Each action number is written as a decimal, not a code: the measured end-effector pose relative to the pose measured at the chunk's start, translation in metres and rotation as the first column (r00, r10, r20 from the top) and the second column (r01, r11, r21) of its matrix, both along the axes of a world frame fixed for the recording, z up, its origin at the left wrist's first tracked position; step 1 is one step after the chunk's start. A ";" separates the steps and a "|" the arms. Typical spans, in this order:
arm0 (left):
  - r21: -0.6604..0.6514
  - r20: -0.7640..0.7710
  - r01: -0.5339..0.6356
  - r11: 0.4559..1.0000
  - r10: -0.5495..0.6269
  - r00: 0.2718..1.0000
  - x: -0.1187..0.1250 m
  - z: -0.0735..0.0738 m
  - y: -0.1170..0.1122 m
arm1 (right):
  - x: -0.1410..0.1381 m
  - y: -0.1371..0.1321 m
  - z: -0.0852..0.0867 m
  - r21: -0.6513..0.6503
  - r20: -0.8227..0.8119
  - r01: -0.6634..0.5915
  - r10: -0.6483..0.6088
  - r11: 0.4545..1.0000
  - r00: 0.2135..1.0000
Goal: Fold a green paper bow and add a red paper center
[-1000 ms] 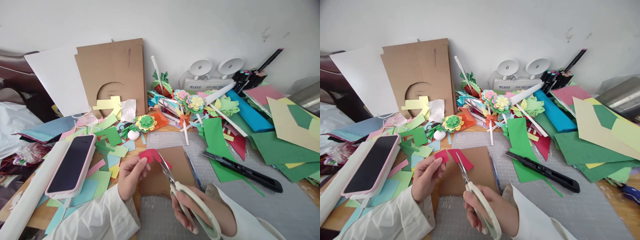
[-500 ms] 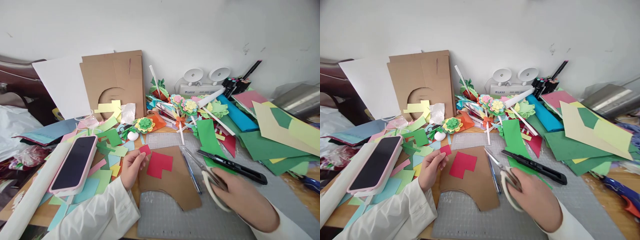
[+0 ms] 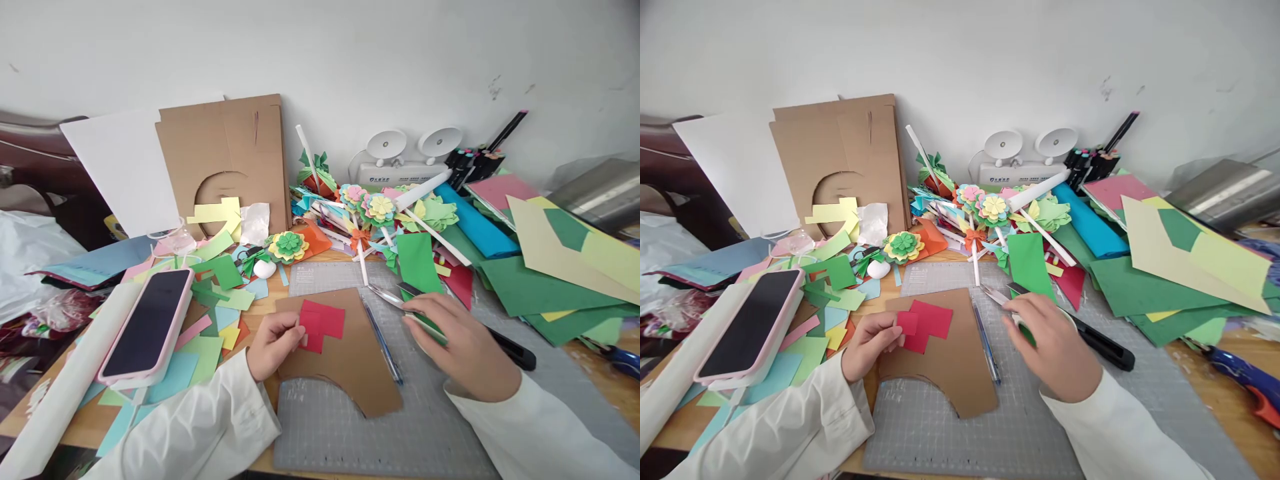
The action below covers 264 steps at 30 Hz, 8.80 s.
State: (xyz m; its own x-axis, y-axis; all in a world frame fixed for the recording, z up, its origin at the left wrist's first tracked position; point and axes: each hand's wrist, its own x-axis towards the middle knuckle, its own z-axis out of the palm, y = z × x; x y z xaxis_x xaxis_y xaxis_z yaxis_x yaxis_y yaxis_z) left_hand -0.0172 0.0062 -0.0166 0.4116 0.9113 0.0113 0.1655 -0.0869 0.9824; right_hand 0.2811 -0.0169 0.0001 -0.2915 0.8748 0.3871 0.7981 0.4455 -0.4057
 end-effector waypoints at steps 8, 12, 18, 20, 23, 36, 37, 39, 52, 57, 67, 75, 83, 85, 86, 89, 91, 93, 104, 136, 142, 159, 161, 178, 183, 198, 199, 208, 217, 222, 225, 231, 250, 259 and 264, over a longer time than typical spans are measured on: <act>0.324 -0.337 0.330 0.886 -0.218 0.916 0.011 0.005 -0.009 | -0.084 0.000 -0.002 -0.333 -0.434 -0.422 0.261 0.843 0.862; 0.486 -0.520 0.292 0.824 0.005 0.854 0.009 0.004 -0.001 | -0.078 0.006 -0.016 -0.336 -0.436 -0.387 0.222 0.859 0.872; 0.443 -0.633 0.286 0.850 0.071 0.771 0.005 0.001 0.008 | -0.048 0.019 -0.024 -0.335 -0.245 -0.158 0.076 0.929 0.967; 0.436 -0.630 0.266 0.860 0.081 0.772 0.006 0.002 0.007 | -0.043 0.023 -0.025 -0.321 -0.228 -0.091 0.016 0.943 0.974; 0.445 -0.615 0.217 0.869 0.120 0.779 0.008 0.004 0.005 | -0.043 0.023 -0.026 -0.294 -0.200 -0.058 -0.002 0.954 0.980; 0.444 -0.513 -0.002 0.896 0.256 0.820 0.007 -0.005 0.014 | -0.051 0.014 -0.018 -0.412 -0.244 -0.285 0.196 0.866 0.950; 0.436 -0.504 -0.017 0.900 0.260 0.824 0.006 -0.005 0.015 | -0.049 0.015 -0.019 -0.401 -0.208 -0.240 0.167 0.884 0.964; 0.421 -0.480 -0.044 0.906 0.263 0.837 0.005 -0.003 0.017 | -0.046 0.017 -0.019 -0.387 -0.168 -0.166 0.108 0.907 0.980; 0.199 -0.377 -0.179 0.964 0.244 0.894 -0.029 0.042 0.019 | -0.043 0.018 -0.025 -0.331 -0.172 -0.088 0.032 0.939 0.985; 0.328 -0.650 -0.330 0.885 0.465 0.601 -0.091 0.070 0.025 | -0.046 0.020 -0.032 -0.304 -0.271 -0.099 0.014 0.947 0.963; 0.740 -0.537 -0.160 0.654 0.716 0.446 -0.059 0.052 0.026 | -0.056 0.005 -0.008 -0.310 -0.733 -0.366 0.024 0.878 0.679; -0.213 -0.005 0.286 0.934 -0.294 0.956 0.041 0.027 -0.004 | -0.072 -0.012 -0.014 -0.347 -0.868 -0.515 -0.060 0.784 0.493; -0.391 0.133 0.227 0.892 -0.189 0.973 0.038 0.006 -0.005 | -0.072 -0.012 -0.017 -0.368 -0.881 -0.602 -0.059 0.708 0.470; -0.380 0.128 0.243 0.892 -0.210 0.969 0.038 0.006 -0.006 | -0.073 -0.011 -0.018 -0.376 -0.884 -0.596 -0.084 0.710 0.459; -0.370 0.128 0.255 0.893 -0.223 0.966 0.038 0.007 -0.006 | -0.073 -0.011 -0.019 -0.385 -0.883 -0.590 -0.099 0.710 0.458; -0.341 0.145 0.277 0.898 -0.240 0.960 0.039 0.007 -0.008 | -0.074 -0.011 -0.021 -0.425 -0.869 -0.571 -0.139 0.703 0.476; -0.320 0.151 0.276 0.907 -0.239 0.959 0.039 0.006 -0.009 | -0.074 -0.011 -0.021 -0.441 -0.860 -0.547 -0.161 0.711 0.485; -0.273 0.124 0.258 0.927 -0.233 0.965 0.039 0.004 -0.010 | -0.074 -0.010 -0.020 -0.443 -0.855 -0.523 -0.168 0.729 0.490; -0.268 0.084 0.238 0.933 -0.224 0.971 0.040 0.005 -0.009 | -0.072 -0.008 -0.017 -0.349 -0.836 -0.489 -0.030 0.799 0.548; -0.333 0.126 0.078 0.940 -0.038 0.991 0.044 0.001 -0.011 | -0.073 -0.005 -0.022 -0.462 -0.815 -0.515 -0.116 0.722 0.568; -0.189 0.076 0.101 0.977 -0.088 0.993 0.044 0.002 -0.013 | -0.073 -0.004 -0.020 -0.486 -0.807 -0.541 -0.114 0.687 0.580; -0.171 0.153 0.194 0.966 -0.168 0.974 0.041 -0.001 -0.012 | -0.075 -0.008 -0.020 -0.413 -0.893 -0.582 -0.187 0.701 0.409; -0.175 0.086 0.148 0.973 -0.134 0.987 0.042 -0.001 -0.013 | -0.075 -0.008 -0.020 -0.422 -0.888 -0.586 -0.184 0.692 0.421; 0.106 -0.080 0.137 0.985 -0.129 0.988 0.042 0.000 -0.013 | -0.076 -0.010 -0.025 -0.399 -0.887 -0.547 -0.157 0.736 0.435; 0.138 -0.104 0.154 0.978 -0.140 0.985 0.042 0.002 -0.013 | -0.077 -0.012 -0.030 -0.374 -0.895 -0.562 -0.129 0.738 0.428; 0.248 -0.113 0.091 0.964 -0.064 0.992 0.041 0.001 -0.013 | -0.077 -0.009 -0.022 -0.562 -0.792 -0.509 -0.248 0.651 0.558; 0.256 -0.118 0.088 0.963 -0.059 0.991 0.041 0.000 -0.013 | -0.077 -0.010 -0.022 -0.566 -0.787 -0.500 -0.249 0.655 0.565; 0.259 -0.142 0.095 0.961 -0.060 0.988 0.042 -0.001 -0.013 | -0.078 -0.013 -0.019 -0.551 -0.795 -0.502 -0.239 0.666 0.557; 0.208 -0.147 0.165 0.964 -0.136 0.980 0.042 0.001 -0.013 | -0.078 -0.015 -0.019 -0.551 -0.803 -0.521 -0.245 0.652 0.543; 0.202 -0.151 0.182 0.962 -0.153 0.977 0.042 0.001 -0.014 | -0.076 -0.014 -0.017 -0.584 -0.785 -0.518 -0.273 0.625 0.556; 0.201 -0.149 0.183 0.962 -0.154 0.977 0.043 0.001 -0.015 | -0.076 -0.014 -0.018 -0.602 -0.778 -0.522 -0.296 0.603 0.555; 0.154 -0.136 0.187 0.970 -0.166 0.977 0.043 0.001 -0.015 | -0.076 -0.013 -0.018 -0.618 -0.773 -0.529 -0.330 0.582 0.541; 0.033 -0.069 0.036 0.999 -0.033 0.997 0.044 0.004 -0.013 | -0.077 -0.010 -0.021 -0.597 -0.769 -0.520 -0.251 0.610 0.588; -0.029 -0.005 0.093 0.995 -0.093 0.996 0.043 0.006 -0.014 | -0.075 -0.015 -0.018 -0.603 -0.711 -0.462 -0.175 0.651 0.681; -0.080 0.031 0.100 0.992 -0.098 0.995 0.042 0.008 -0.013 | -0.074 -0.013 -0.018 -0.552 -0.712 -0.489 -0.077 0.676 0.698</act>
